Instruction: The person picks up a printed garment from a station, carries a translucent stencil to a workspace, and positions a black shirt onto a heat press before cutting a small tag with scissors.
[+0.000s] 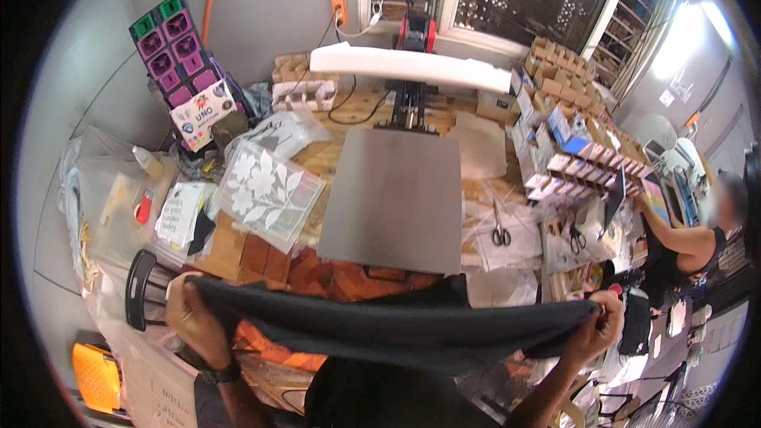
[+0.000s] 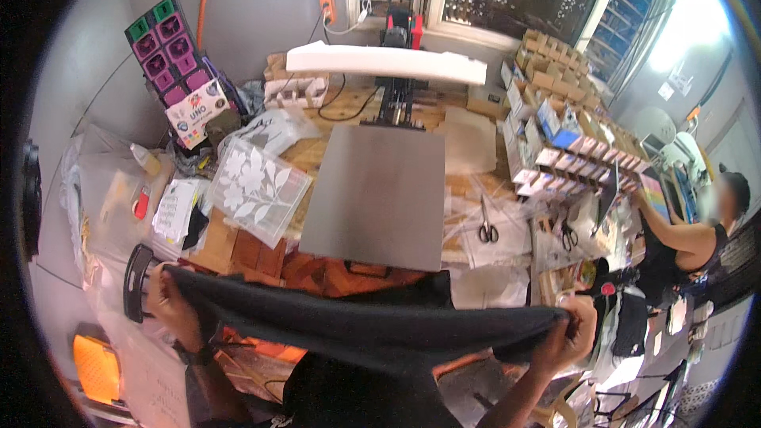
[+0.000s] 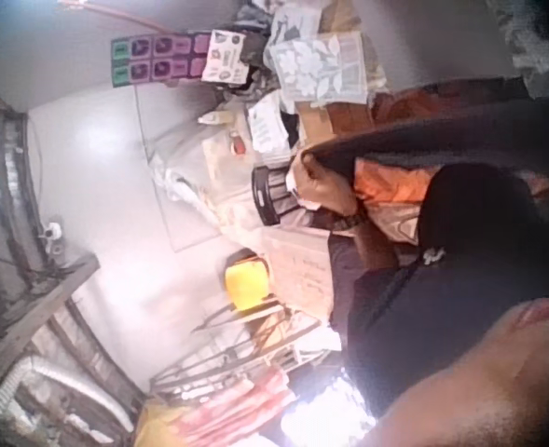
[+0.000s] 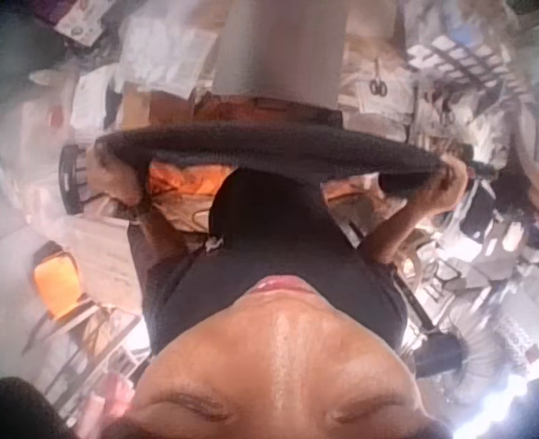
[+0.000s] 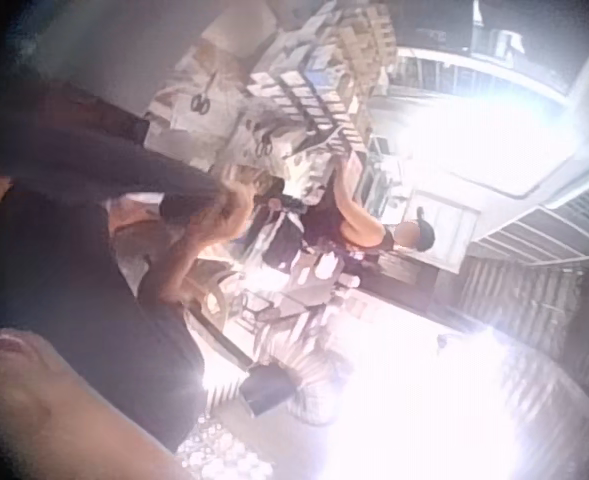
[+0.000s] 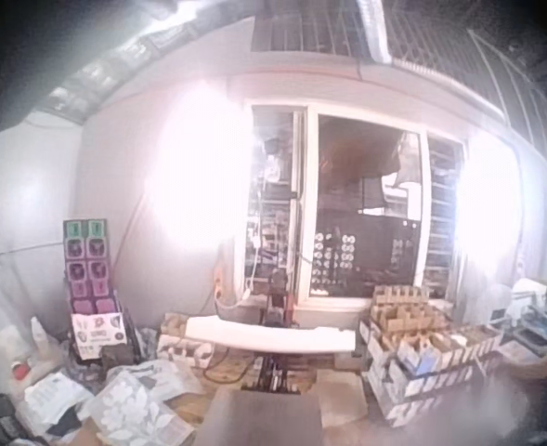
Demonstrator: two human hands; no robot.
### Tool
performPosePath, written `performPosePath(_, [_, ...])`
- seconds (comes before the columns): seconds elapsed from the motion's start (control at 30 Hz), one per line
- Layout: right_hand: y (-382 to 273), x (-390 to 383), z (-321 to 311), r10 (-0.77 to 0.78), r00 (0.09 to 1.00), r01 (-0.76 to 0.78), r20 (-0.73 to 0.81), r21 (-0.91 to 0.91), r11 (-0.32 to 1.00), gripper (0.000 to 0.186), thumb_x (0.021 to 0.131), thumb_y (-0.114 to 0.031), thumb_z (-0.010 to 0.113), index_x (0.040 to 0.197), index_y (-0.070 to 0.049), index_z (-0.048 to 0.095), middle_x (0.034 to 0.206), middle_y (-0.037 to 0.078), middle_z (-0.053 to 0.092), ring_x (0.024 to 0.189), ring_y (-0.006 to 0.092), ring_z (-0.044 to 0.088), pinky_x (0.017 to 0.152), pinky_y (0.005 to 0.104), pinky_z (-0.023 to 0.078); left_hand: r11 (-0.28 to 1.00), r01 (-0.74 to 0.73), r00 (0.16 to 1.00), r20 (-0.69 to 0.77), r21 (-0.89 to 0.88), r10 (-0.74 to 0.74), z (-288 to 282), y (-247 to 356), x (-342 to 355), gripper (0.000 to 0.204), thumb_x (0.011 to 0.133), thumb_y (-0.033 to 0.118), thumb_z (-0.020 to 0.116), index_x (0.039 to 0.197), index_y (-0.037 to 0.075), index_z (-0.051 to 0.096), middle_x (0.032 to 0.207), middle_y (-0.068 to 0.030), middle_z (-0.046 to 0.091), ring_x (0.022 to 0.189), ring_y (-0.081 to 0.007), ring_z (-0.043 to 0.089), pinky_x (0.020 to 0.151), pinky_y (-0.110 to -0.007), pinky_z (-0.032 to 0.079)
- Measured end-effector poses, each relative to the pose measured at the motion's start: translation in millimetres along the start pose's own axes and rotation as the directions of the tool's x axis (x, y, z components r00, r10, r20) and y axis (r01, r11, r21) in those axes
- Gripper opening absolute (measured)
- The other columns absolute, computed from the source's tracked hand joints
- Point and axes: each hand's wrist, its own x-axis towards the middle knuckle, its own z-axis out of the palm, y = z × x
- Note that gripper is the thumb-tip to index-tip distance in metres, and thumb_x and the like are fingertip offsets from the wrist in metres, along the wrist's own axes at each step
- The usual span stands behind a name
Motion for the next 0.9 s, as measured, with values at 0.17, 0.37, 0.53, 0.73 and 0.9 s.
performPosePath(0.17, [10,84,23,-0.193,0.979,0.185,0.061,0.108,0.977,0.03,0.086,-0.028,0.065,0.077,0.0,0.057,0.069,0.005,0.054,0.064,0.0153,0.05,0.062,0.0273,0.039,0.985,-0.125,0.973,-0.179,0.116,0.144,17,6,88,0.033,0.099,0.025,0.047,0.081,-0.001,0.054,0.068,-0.0113,0.049,0.063,-0.0181,0.047,0.06,-0.032,0.04])
performPosePath(0.37, [84,181,157,0.029,0.938,-0.048,0.347,0.046,0.998,0.034,0.082,-0.028,0.067,0.07,0.003,0.059,0.068,0.003,0.055,0.066,0.0123,0.05,0.063,0.0284,0.04,0.966,-0.257,0.948,0.188,-0.034,0.258,171,-7,188,0.036,0.098,0.023,0.051,0.073,0.0,0.042,0.062,-0.0077,0.03,0.058,-0.0145,0.032,0.053,-0.034,0.028])
performPosePath(0.53, [226,179,339,0.185,0.79,-0.096,0.584,-0.18,0.979,0.033,0.086,-0.026,0.068,0.081,0.006,0.063,0.07,0.008,0.058,0.07,0.0154,0.055,0.062,0.0322,0.043,0.977,-0.153,0.887,0.416,-0.148,0.202,379,-104,209,0.035,0.092,0.021,0.061,0.073,-0.004,0.048,0.062,-0.0136,0.039,0.059,-0.0121,0.033,0.053,-0.033,0.029])
performPosePath(0.73, [464,72,403,-0.142,0.844,0.222,0.517,-0.096,0.97,0.039,0.09,-0.017,0.059,0.124,0.001,0.055,0.12,0.023,0.059,0.113,0.0378,0.054,0.097,0.0449,0.042,0.908,-0.411,0.696,0.67,0.08,0.256,532,-307,183,0.038,0.088,0.025,0.059,0.12,0.004,0.061,0.118,-0.0207,0.062,0.11,-0.0399,0.057,0.097,-0.046,0.043])
performPosePath(0.9, [346,-53,312,0.717,0.417,-0.572,0.558,-0.452,0.684,0.046,0.096,-0.039,0.055,0.118,0.002,0.06,0.098,0.011,0.07,0.089,0.0255,0.065,0.079,0.0315,0.048,0.77,0.638,0.466,0.811,-0.031,-0.353,426,-281,84,0.03,0.096,0.029,0.055,0.098,0.001,0.067,0.088,-0.0097,0.069,0.075,-0.0198,0.065,0.069,-0.031,0.051])
